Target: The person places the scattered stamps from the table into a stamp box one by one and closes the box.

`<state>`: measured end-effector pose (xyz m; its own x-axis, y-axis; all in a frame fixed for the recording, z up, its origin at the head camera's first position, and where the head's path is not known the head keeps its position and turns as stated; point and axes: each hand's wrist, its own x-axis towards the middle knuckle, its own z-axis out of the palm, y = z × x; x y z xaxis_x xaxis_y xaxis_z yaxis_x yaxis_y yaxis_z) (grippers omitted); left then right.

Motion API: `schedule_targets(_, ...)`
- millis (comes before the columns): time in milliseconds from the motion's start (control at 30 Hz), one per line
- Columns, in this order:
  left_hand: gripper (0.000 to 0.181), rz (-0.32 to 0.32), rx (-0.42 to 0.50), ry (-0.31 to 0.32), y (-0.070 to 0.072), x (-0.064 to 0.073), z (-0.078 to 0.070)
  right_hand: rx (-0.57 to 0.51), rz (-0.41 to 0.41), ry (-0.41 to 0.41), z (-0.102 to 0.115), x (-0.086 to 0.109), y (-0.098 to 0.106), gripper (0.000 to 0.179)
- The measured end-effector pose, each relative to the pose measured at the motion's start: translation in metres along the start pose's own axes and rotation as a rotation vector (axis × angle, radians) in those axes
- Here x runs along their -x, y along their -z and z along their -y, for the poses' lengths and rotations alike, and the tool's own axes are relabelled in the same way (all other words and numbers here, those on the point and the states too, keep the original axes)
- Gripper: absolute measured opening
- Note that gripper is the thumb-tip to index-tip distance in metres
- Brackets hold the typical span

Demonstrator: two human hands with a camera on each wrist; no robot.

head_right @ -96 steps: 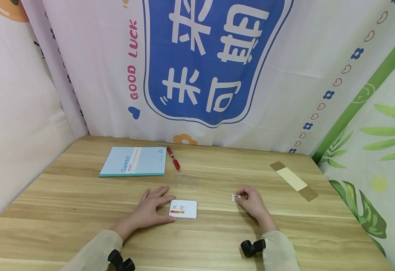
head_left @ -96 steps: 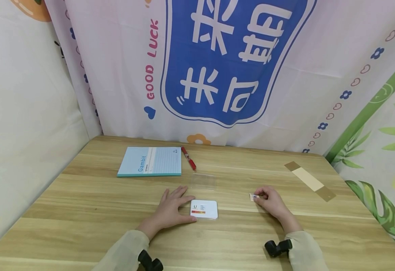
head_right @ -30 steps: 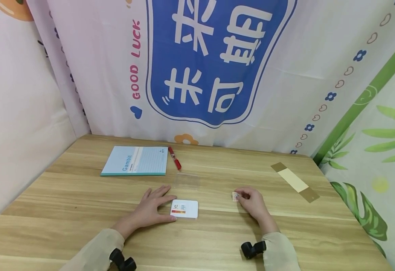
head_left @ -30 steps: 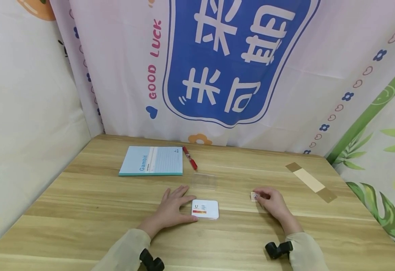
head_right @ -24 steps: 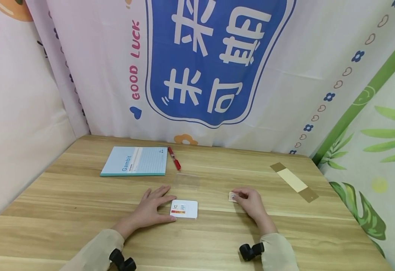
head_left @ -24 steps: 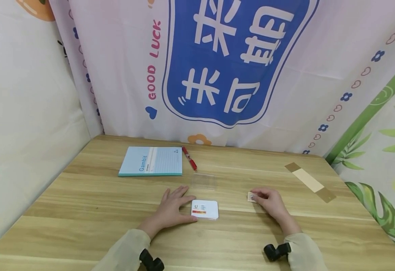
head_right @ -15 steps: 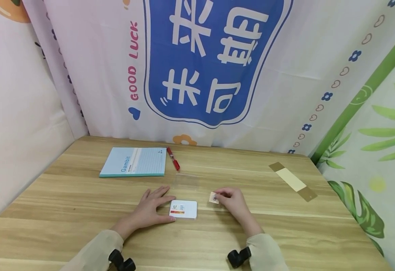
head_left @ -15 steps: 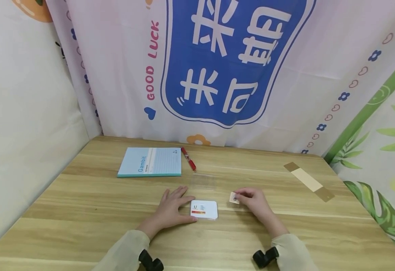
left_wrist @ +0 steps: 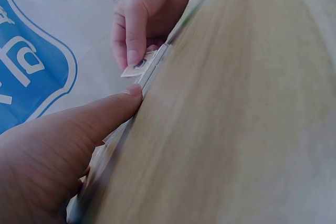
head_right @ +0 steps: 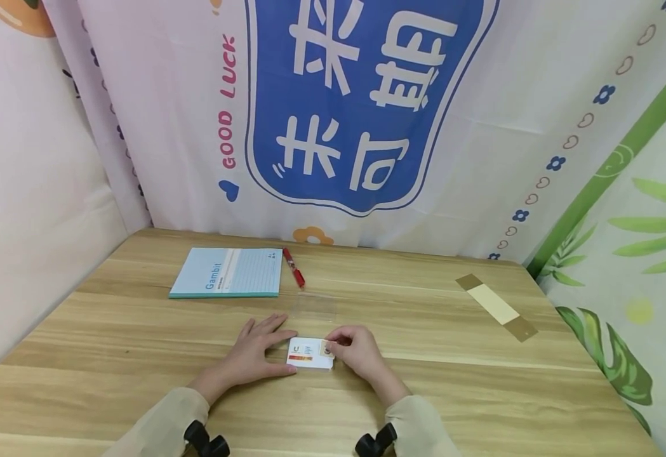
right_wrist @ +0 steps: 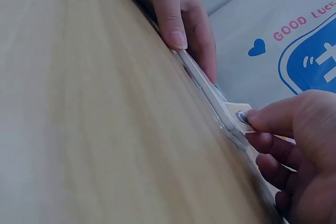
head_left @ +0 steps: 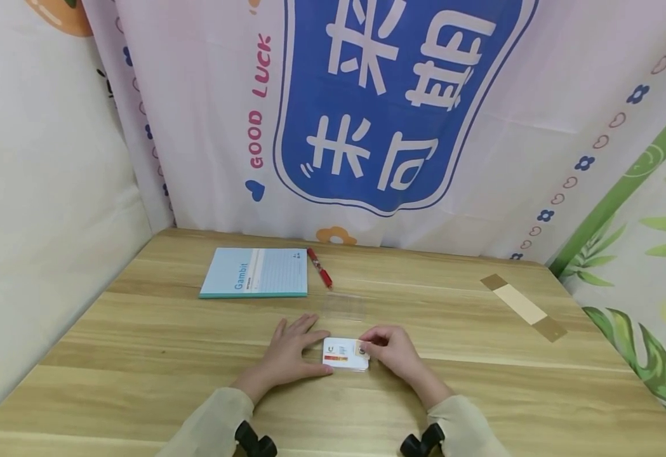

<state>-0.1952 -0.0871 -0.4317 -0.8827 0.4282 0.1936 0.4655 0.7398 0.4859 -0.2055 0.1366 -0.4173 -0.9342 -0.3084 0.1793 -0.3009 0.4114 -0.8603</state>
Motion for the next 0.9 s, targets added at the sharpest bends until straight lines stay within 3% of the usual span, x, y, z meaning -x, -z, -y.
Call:
schedule_targets(200, 0.067, -0.002, -0.001, -0.002, 0.001, 0.000, -0.001, 0.059, -0.008, 0.026, 0.027, 0.009, -0.001, 0.006)
schedule_targets(700, 0.067, 0.003, -0.016, 0.006, 0.002, 0.000, -0.003, 0.084, -0.005, 0.045, 0.028, 0.009, -0.001, 0.010)
schedule_targets(900, 0.071, -0.004, 0.016, -0.005, 0.004, 0.000, -0.002, 0.005, -0.029, 0.012, 0.023, 0.006, 0.004, 0.016)
